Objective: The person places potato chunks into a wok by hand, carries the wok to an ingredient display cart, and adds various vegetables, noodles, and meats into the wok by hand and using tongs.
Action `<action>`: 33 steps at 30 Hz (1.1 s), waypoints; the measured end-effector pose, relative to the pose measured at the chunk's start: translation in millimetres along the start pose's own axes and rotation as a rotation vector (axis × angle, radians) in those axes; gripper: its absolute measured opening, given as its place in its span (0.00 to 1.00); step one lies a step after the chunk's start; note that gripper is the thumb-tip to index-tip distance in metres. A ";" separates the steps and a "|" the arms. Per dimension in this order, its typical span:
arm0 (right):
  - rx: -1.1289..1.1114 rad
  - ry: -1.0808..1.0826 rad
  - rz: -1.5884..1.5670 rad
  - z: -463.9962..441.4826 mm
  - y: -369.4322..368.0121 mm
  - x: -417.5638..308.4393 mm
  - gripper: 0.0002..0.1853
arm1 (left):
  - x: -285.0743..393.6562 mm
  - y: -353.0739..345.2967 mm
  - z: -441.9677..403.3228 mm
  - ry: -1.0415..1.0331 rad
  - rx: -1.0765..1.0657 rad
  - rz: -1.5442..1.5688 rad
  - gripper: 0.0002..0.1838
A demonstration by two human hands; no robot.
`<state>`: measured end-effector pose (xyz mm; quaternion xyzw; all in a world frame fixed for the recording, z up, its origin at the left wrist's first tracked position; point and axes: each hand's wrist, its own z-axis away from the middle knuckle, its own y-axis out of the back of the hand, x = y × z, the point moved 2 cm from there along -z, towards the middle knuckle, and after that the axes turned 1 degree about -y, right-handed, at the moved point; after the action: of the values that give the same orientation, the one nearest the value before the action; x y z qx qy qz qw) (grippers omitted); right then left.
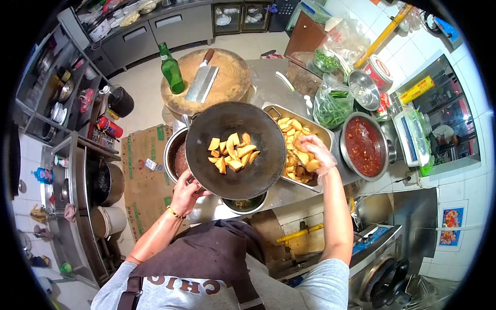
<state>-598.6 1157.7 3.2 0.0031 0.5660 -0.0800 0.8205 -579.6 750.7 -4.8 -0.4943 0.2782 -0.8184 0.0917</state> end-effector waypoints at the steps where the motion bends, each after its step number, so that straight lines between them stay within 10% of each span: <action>1: -0.021 0.005 -0.016 3.3 -25.1 -15.0 0.13 | -2.4 -3.9 -1.5 0.007 -0.001 -0.009 0.22; 10: -0.160 0.085 0.392 -23.2 -114.6 -28.4 0.09 | -15.1 -22.2 -3.8 0.065 -0.088 0.045 0.24; 20: 0.055 -0.021 -0.205 4.1 -44.4 -46.4 0.11 | -3.3 -11.9 -6.3 0.037 -0.057 0.019 0.24; 24: 0.213 0.082 0.233 -3.4 7.2 -14.5 0.15 | -6.7 5.5 -11.9 0.009 -0.102 0.028 0.24; 26: 0.244 0.341 1.301 -2.0 -6.8 -13.2 0.22 | -1.0 3.7 -12.7 0.000 -0.119 0.021 0.23; 33: -0.097 0.302 1.609 -9.6 -141.2 -25.2 0.23 | 1.4 3.8 -14.9 -0.024 -0.095 0.021 0.23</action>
<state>-635.2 1022.4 35.2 0.3832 0.4978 0.5589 0.5412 -593.6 752.4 -11.1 -0.5051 0.3209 -0.7972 0.0801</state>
